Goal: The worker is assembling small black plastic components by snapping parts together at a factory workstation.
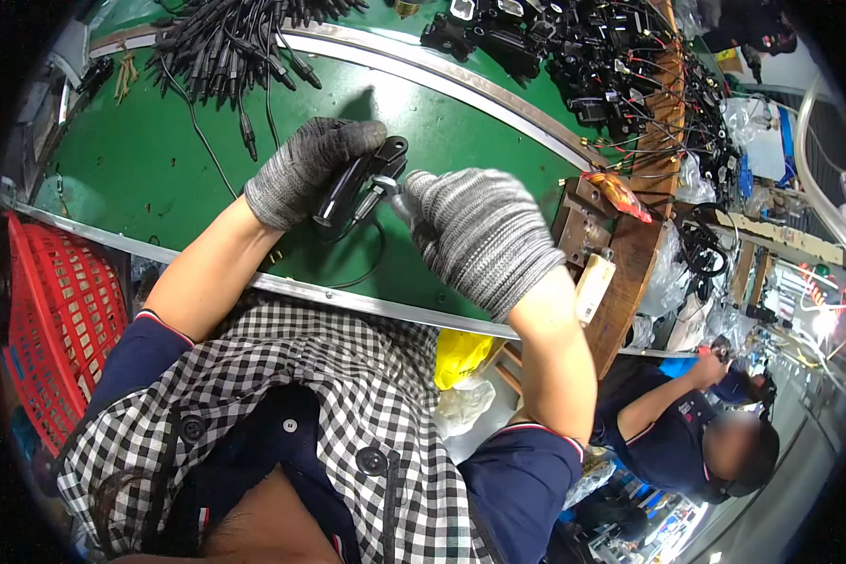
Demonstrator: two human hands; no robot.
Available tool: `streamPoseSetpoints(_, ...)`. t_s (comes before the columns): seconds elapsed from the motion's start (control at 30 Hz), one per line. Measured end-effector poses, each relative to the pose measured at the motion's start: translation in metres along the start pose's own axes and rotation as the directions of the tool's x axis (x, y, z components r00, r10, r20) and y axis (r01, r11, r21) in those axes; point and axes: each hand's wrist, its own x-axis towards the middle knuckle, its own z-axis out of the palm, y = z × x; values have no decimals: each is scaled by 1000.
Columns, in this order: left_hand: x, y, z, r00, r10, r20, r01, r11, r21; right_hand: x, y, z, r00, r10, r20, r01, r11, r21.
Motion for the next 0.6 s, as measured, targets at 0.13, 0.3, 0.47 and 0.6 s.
streamPoseSetpoints(0.13, -10, 0, 21, 1000, 12, -1, -12, 954, -300, -9, -7, 47, 924, 73, -376, 101, 900, 423)
streamPoseSetpoints(0.3, 6, -5, 31, 976, 143, -166, -218, 724, -655, 6, -26, 93, 704, 481, -523, 143, 625, 767)
streamPoseSetpoints(0.47, 4, -3, 14, 966, 178, -188, -258, 732, -631, -21, -3, 44, 855, 153, -496, 86, 901, 425)
streamPoseSetpoints(0.6, -9, 9, 22, 975, 169, -147, -221, 831, -510, -19, 5, 4, 938, 65, -341, 21, 970, 241)
